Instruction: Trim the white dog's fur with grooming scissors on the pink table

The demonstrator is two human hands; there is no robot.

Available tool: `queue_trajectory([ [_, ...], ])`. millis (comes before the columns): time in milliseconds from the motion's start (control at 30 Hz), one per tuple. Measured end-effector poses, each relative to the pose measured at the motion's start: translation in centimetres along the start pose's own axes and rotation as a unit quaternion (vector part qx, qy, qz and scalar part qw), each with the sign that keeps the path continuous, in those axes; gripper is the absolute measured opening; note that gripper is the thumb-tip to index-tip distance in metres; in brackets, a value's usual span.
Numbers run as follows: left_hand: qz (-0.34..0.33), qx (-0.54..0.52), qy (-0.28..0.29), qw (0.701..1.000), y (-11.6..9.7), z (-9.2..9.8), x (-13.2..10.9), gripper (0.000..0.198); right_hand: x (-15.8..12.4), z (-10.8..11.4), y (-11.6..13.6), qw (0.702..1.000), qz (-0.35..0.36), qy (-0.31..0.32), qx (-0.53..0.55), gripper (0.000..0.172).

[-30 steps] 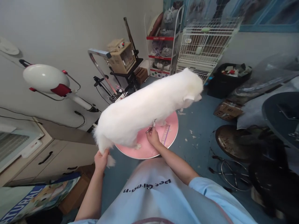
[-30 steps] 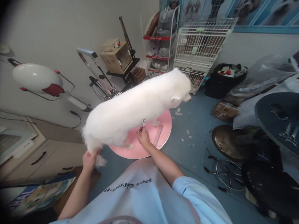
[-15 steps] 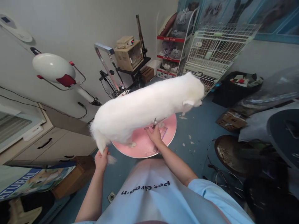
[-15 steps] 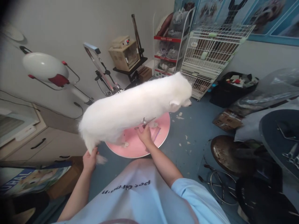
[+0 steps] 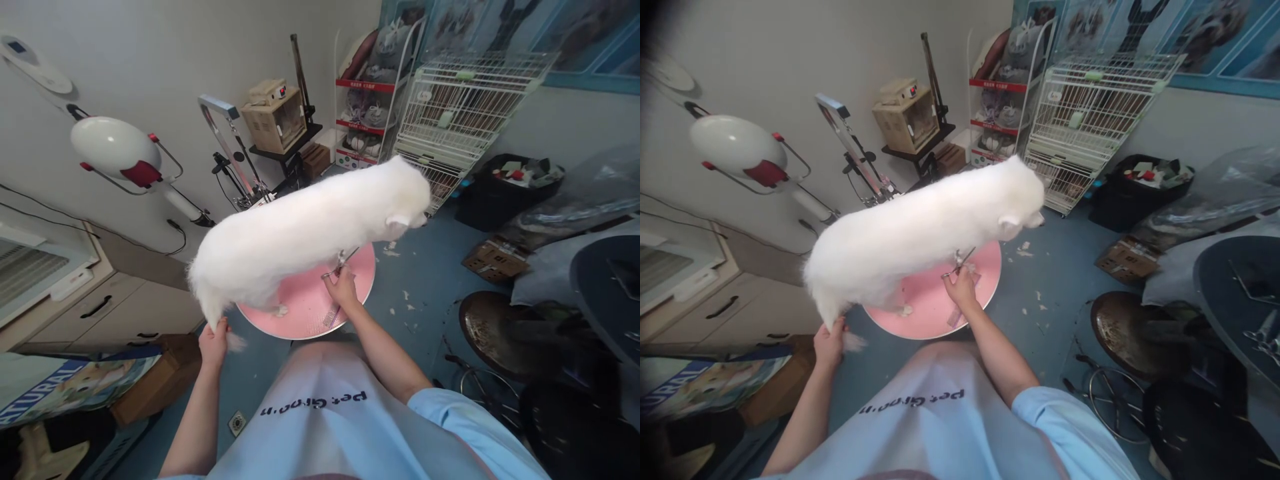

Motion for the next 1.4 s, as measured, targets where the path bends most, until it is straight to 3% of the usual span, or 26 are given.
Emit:
queue_trajectory([
  [200, -0.016, 0.013, -0.004, 1.0, 0.2, -0.1, -0.1, 0.047, 0.0, 0.9, 0.3, 0.996, -0.025, 0.044, -0.067, 0.016],
  [333, -0.024, 0.004, -0.015, 1.0, 0.0, 0.0, -0.4, 0.047, -0.1, 1.8, 1.3, 0.997, 0.014, 0.034, -0.067, 0.03],
  [500, -0.019, 0.007, -0.02, 1.0, 0.2, 0.1, -0.5, 0.046, 0.0, 2.8, 1.8, 0.994, -0.013, 0.056, -0.095, 0.018],
  [633, -0.026, 0.02, -0.006, 0.999, 1.0, -0.1, 0.0, 0.046, 0.2, 3.6, 2.8, 0.994, 0.007, 0.045, -0.099, 0.029],
  [733, -0.035, 0.013, -0.008, 0.999, 1.6, -0.2, 0.6, 0.047, 0.3, 4.1, 3.2, 0.99, -0.019, 0.061, -0.129, 0.021],
  [833, -0.037, 0.017, -0.003, 0.999, 1.9, -0.3, 0.8, 0.048, 0.2, 4.3, 3.5, 0.989, -0.015, 0.071, -0.132, 0.024],
  [900, -0.036, 0.01, -0.003, 0.999, 1.9, -0.5, 0.8, 0.048, 0.2, 4.5, 3.7, 0.989, -0.001, 0.061, -0.132, 0.033],
  [1067, -0.031, -0.003, -0.006, 0.999, 1.5, -0.7, 0.4, 0.047, 0.3, 5.1, 3.9, 0.984, -0.043, 0.077, -0.154, 0.024],
  [1200, -0.031, 0.006, -0.009, 0.999, 1.4, -1.0, 0.3, 0.046, 0.5, 5.8, 4.6, 0.989, 0.001, 0.058, -0.137, 0.034],
  [1400, -0.027, 0.01, -0.008, 1.0, 1.4, -1.5, 0.4, 0.045, 0.5, 6.1, 4.6, 0.985, -0.02, 0.077, -0.155, 0.028],
])
Point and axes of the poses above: each hand's wrist, its own x-axis towards the middle knuckle, its own z-axis out of the back of the hand, y = z × x, the point moved 3 cm from there along x, towards the middle knuckle, and after that the axes turned 5 degrees about -y, right-handed, at the moved point
